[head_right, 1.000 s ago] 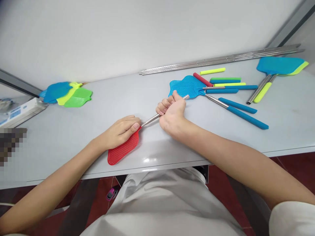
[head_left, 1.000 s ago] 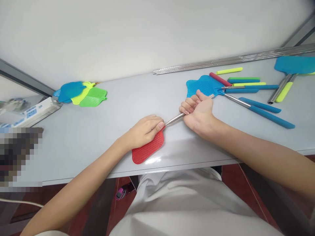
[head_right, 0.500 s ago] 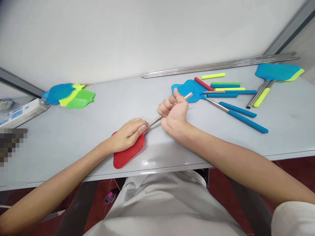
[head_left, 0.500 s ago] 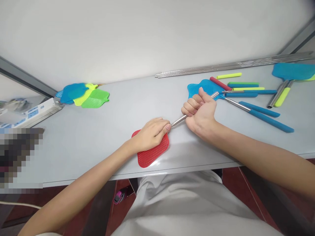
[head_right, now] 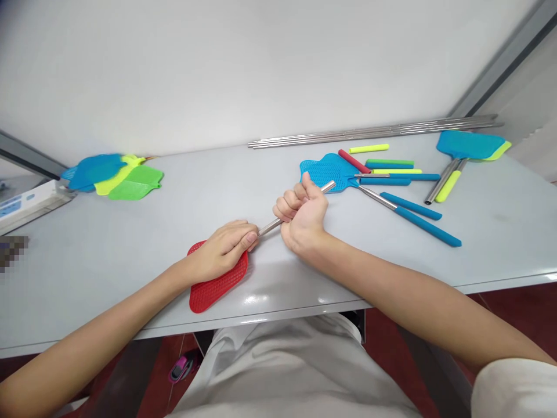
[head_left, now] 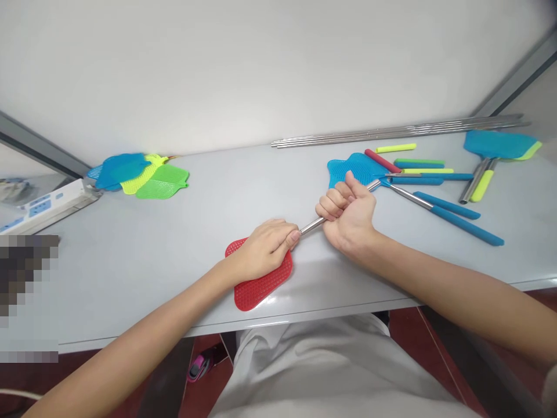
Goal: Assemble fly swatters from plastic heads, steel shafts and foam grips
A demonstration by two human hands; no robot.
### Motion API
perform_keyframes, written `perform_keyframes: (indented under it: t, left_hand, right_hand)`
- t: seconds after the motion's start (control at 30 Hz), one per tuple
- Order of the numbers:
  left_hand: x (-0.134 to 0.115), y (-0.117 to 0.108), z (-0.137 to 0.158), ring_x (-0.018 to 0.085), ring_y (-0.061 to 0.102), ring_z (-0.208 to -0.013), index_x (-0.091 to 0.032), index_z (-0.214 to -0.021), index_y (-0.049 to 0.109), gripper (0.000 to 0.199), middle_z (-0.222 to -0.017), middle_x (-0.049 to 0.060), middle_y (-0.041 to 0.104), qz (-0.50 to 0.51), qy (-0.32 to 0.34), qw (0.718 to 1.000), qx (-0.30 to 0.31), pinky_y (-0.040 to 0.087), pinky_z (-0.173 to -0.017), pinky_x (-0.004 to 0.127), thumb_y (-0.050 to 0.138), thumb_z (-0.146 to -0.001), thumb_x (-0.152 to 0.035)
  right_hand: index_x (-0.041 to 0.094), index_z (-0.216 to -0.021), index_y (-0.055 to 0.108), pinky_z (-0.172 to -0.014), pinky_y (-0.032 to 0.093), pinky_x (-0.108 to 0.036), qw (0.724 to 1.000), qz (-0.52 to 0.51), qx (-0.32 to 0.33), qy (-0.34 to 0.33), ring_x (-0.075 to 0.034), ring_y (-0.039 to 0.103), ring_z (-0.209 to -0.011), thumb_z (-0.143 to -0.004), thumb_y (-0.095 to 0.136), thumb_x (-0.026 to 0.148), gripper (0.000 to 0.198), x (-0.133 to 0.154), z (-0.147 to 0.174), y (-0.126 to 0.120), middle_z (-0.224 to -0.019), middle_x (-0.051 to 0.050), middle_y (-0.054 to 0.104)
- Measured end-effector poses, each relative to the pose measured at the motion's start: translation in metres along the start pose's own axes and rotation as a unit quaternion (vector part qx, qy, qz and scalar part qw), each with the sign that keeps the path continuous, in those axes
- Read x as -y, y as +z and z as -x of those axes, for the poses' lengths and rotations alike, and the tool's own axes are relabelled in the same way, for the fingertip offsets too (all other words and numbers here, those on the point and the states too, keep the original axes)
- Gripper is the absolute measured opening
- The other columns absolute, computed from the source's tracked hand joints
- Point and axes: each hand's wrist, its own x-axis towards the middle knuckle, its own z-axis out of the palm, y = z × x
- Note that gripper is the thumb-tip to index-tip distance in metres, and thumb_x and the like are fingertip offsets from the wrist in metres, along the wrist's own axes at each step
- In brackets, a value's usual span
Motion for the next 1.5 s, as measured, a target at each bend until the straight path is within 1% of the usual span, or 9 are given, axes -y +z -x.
perform_keyframes:
  t: [0.53,0.73,0.8,0.87,0.93,0.97,1.07,1.2,1.5]
  left_hand:
    - [0.002,-0.021,-0.001,0.012,0.044,-0.069,-0.018,-0.064,0.041,0.031,-0.065,-0.001,0.045,-0.007,-0.015,1.0,0.015,0.037,-0.076,0.027,0.027,-0.088,-0.033]
    - [0.018,-0.023,0.001,0.017,0.047,-0.094,-0.021,-0.096,0.052,0.029,-0.096,0.003,0.053,0.045,-0.116,0.987,-0.105,0.035,-0.088,0.034,0.037,-0.083,-0.041]
    - [0.025,-0.025,0.001,0.02,0.047,-0.099,-0.02,-0.101,0.051,0.036,-0.103,0.005,0.053,0.069,-0.2,0.952,-0.224,0.034,-0.091,0.039,0.049,-0.075,-0.045]
    - [0.026,-0.029,0.0,0.02,0.052,-0.095,-0.02,-0.104,0.05,0.047,-0.108,0.008,0.053,0.199,-0.293,0.88,-0.316,0.042,-0.083,0.037,0.061,-0.065,-0.044]
    - [0.021,-0.034,0.0,0.018,0.058,-0.087,-0.02,-0.107,0.05,0.045,-0.107,0.008,0.057,0.45,-0.322,0.789,-0.269,0.048,-0.073,0.032,0.061,-0.068,-0.04]
    - [0.016,-0.036,0.0,0.019,0.059,-0.087,-0.018,-0.104,0.054,0.039,-0.107,0.01,0.059,0.555,-0.306,0.751,-0.185,0.049,-0.074,0.031,0.058,-0.071,-0.038]
    - [0.004,-0.036,0.0,0.019,0.062,-0.087,-0.014,-0.099,0.061,0.032,-0.109,0.012,0.061,0.682,-0.302,0.661,-0.086,0.051,-0.073,0.027,0.057,-0.073,-0.032]
    - [0.007,-0.026,0.003,0.02,0.061,-0.091,-0.013,-0.102,0.062,0.032,-0.112,0.011,0.06,0.713,-0.296,0.631,-0.072,0.052,-0.076,0.027,0.057,-0.074,-0.03]
    - [0.014,-0.033,0.005,0.021,0.061,-0.092,-0.013,-0.101,0.062,0.032,-0.112,0.013,0.06,0.69,-0.287,0.659,-0.085,0.053,-0.077,0.029,0.058,-0.074,-0.028]
  right_hand:
    - [0.018,-0.052,0.009,-0.032,0.011,-0.02,0.998,-0.043,-0.034,0.039,-0.006,0.008,-0.033,-0.082,0.039,0.035,0.046,0.003,-0.014,0.0,-0.037,0.007,0.01]
    - [0.017,-0.053,0.008,-0.032,0.012,-0.021,0.997,-0.055,-0.047,-0.004,-0.007,0.01,-0.033,-0.081,0.039,0.032,0.045,0.015,-0.024,0.0,-0.037,0.007,0.011]
    - [0.017,-0.053,0.008,-0.032,0.012,-0.021,0.997,-0.061,-0.046,-0.028,-0.007,0.01,-0.033,-0.081,0.038,0.029,0.042,0.023,-0.028,0.0,-0.037,0.006,0.011]
    - [0.017,-0.054,0.007,-0.033,0.013,-0.021,0.995,-0.069,-0.044,-0.051,-0.007,0.01,-0.033,-0.081,0.036,0.027,0.041,0.03,-0.031,0.001,-0.038,0.006,0.009]
    - [0.017,-0.054,0.007,-0.033,0.013,-0.021,0.994,-0.074,-0.038,-0.066,-0.007,0.009,-0.033,-0.081,0.035,0.026,0.04,0.036,-0.033,0.002,-0.038,0.006,0.008]
    - [0.017,-0.054,0.006,-0.033,0.013,-0.021,0.994,-0.076,-0.033,-0.069,-0.007,0.009,-0.033,-0.081,0.035,0.026,0.04,0.037,-0.032,0.002,-0.038,0.006,0.007]
    - [0.017,-0.054,0.006,-0.032,0.012,-0.021,0.995,-0.078,-0.023,-0.065,-0.007,0.008,-0.033,-0.081,0.036,0.026,0.041,0.035,-0.03,0.002,-0.038,0.007,0.008]
    - [0.017,-0.053,0.008,-0.032,0.011,-0.021,0.995,-0.081,-0.036,-0.056,-0.007,0.008,-0.033,-0.079,0.039,0.026,0.041,0.024,-0.027,-0.001,-0.038,0.007,0.009]
    - [0.017,-0.054,0.009,-0.033,0.013,-0.021,0.992,-0.097,-0.071,-0.047,-0.007,0.01,-0.032,-0.079,0.037,0.023,0.038,0.017,-0.024,-0.001,-0.036,0.007,0.011]
